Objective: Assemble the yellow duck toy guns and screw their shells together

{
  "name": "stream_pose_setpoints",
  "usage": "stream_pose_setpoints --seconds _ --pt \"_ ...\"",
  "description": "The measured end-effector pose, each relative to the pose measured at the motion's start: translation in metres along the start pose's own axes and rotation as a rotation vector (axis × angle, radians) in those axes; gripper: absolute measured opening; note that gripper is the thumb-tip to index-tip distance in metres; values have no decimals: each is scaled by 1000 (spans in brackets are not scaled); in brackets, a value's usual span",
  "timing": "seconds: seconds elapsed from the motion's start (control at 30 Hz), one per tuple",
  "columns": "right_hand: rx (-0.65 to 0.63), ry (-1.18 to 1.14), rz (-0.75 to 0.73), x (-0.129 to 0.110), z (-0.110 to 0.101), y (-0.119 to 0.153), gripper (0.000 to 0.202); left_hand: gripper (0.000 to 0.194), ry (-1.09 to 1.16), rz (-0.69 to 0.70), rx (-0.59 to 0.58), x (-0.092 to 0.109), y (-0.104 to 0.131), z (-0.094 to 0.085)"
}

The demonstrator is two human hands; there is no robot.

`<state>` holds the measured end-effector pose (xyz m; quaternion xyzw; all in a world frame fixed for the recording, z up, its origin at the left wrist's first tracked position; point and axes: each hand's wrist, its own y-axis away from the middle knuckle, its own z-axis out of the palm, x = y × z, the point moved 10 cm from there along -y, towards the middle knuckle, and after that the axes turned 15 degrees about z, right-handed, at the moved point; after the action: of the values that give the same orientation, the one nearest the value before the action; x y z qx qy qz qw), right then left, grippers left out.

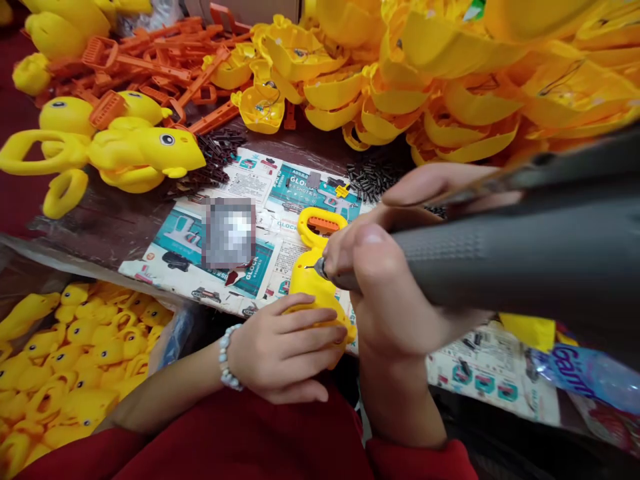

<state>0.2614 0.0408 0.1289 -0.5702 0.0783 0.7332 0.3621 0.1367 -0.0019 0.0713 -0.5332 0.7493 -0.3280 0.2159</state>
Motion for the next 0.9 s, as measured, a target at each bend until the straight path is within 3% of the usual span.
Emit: stream_pose_setpoints --seconds 0.17,0.4,0.67,0.77,0.83,0.9 --pt "-121 -26 -32 11 21 -5 23 28 -33 0 36 -4 -1 20" --pt "-199 -5 171 41 25 -7 22 22 -27 -101 147 -8 -3 22" --pt "-236 -14 158 42 25 -8 21 21 -4 -137 171 -10 -3 24" --pt "-258 -40 135 36 26 -1 20 20 -2 -129 115 -2 -4 30" --pt "-274 -31 167 32 19 5 21 21 60 -98 128 4 -3 23" --pt "-252 -3 227 31 0 11 23 19 98 -176 214 -4 8 -5"
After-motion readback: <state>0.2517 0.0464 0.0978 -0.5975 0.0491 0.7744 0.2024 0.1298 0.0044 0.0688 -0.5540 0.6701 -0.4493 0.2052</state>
